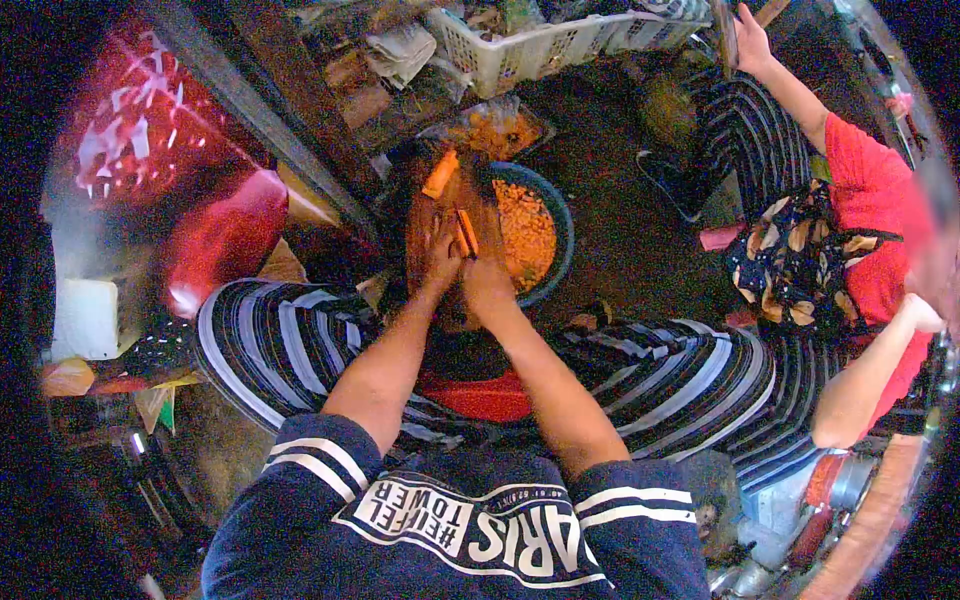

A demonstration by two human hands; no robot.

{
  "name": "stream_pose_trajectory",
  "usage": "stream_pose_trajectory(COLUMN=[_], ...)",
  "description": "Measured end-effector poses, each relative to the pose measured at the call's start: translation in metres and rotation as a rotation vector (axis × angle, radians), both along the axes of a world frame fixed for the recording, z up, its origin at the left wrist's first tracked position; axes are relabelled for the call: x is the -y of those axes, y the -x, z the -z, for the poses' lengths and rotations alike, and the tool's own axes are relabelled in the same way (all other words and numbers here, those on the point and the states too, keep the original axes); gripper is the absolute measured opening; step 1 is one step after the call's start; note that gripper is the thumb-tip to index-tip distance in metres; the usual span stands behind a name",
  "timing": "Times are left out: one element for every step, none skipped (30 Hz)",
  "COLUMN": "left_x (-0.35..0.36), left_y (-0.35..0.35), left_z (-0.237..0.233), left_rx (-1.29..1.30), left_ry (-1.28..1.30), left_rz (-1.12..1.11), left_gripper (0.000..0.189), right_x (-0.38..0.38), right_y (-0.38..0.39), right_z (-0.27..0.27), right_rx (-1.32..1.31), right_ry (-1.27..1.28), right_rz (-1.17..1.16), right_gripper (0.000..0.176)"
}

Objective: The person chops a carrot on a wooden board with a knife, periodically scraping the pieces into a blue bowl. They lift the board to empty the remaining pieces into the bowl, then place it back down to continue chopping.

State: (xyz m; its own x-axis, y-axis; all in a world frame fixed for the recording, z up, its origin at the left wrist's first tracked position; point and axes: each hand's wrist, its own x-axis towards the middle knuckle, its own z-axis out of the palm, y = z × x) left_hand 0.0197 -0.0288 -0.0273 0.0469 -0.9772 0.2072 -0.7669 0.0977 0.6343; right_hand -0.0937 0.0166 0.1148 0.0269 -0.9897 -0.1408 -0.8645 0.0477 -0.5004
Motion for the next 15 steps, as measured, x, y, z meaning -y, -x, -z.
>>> stream_pose_trajectory(left_x=[-0.002,-0.003,-0.003,-0.003,-0.003,-0.004,-0.005,-0.007,-0.008,-0.009,-0.009,-0.005,-0.003,-0.002,-0.002], left_y=[0.000,0.001,0.000,0.002,0.003,0.003,0.003,0.003,0.003,0.003,0.003,0.002,0.002,0.001,0.002], left_z=[-0.004,-0.007,-0.011,-0.012,-0.013,-0.013,-0.017,-0.021,-0.025,-0.024,-0.020,-0.017,-0.013,-0.010,-0.007], left_rx=[0.000,-0.031,-0.059,-0.058,-0.090,-0.122,-0.122,-0.120,-0.117,-0.116,-0.113,-0.108,-0.106,-0.102,-0.097], left_ry=[-0.004,0.012,0.028,0.027,0.046,0.066,0.062,0.043,0.025,0.027,0.051,0.081,0.086,0.081,0.076], left_rz=[0.001,0.006,0.011,0.010,-0.005,-0.019,-0.023,-0.007,0.011,0.011,0.021,0.027,0.026,0.024,0.028], left_gripper=[0.053,0.050,0.047,0.047,0.047,0.046,0.046,0.049,0.052,0.052,0.053,0.055,0.055,0.054,0.054], right_x=[0.005,0.008,0.008,0.008,0.009,0.008,0.005,0.001,0.000,0.002,0.003,0.005,0.001,-0.003,-0.009], right_y=[0.004,0.006,0.004,0.001,-0.001,-0.002,-0.002,-0.003,-0.004,-0.003,-0.003,-0.005,-0.006,-0.006,-0.005], right_z=[0.003,0.007,0.012,0.018,0.024,0.030,0.036,0.037,0.054,0.088,0.107,0.106,0.104,0.102,0.099], right_rx=[-0.071,-0.141,-0.138,-0.152,-0.165,-0.164,-0.147,-0.130,-0.128,-0.114,-0.099,-0.098,-0.107,-0.116,-0.114], right_ry=[0.052,0.105,0.104,0.134,0.163,0.160,0.067,-0.027,-0.031,0.165,0.363,0.373,0.338,0.301,0.304], right_rz=[-0.199,-0.399,-0.398,-0.315,-0.237,-0.242,-0.192,-0.140,-0.139,-0.089,-0.036,-0.039,-0.023,-0.006,-0.001], right_gripper=[0.043,0.042,0.042,0.042,0.041,0.041,0.041,0.040,0.040,0.040,0.040,0.040,0.039,0.038,0.038])
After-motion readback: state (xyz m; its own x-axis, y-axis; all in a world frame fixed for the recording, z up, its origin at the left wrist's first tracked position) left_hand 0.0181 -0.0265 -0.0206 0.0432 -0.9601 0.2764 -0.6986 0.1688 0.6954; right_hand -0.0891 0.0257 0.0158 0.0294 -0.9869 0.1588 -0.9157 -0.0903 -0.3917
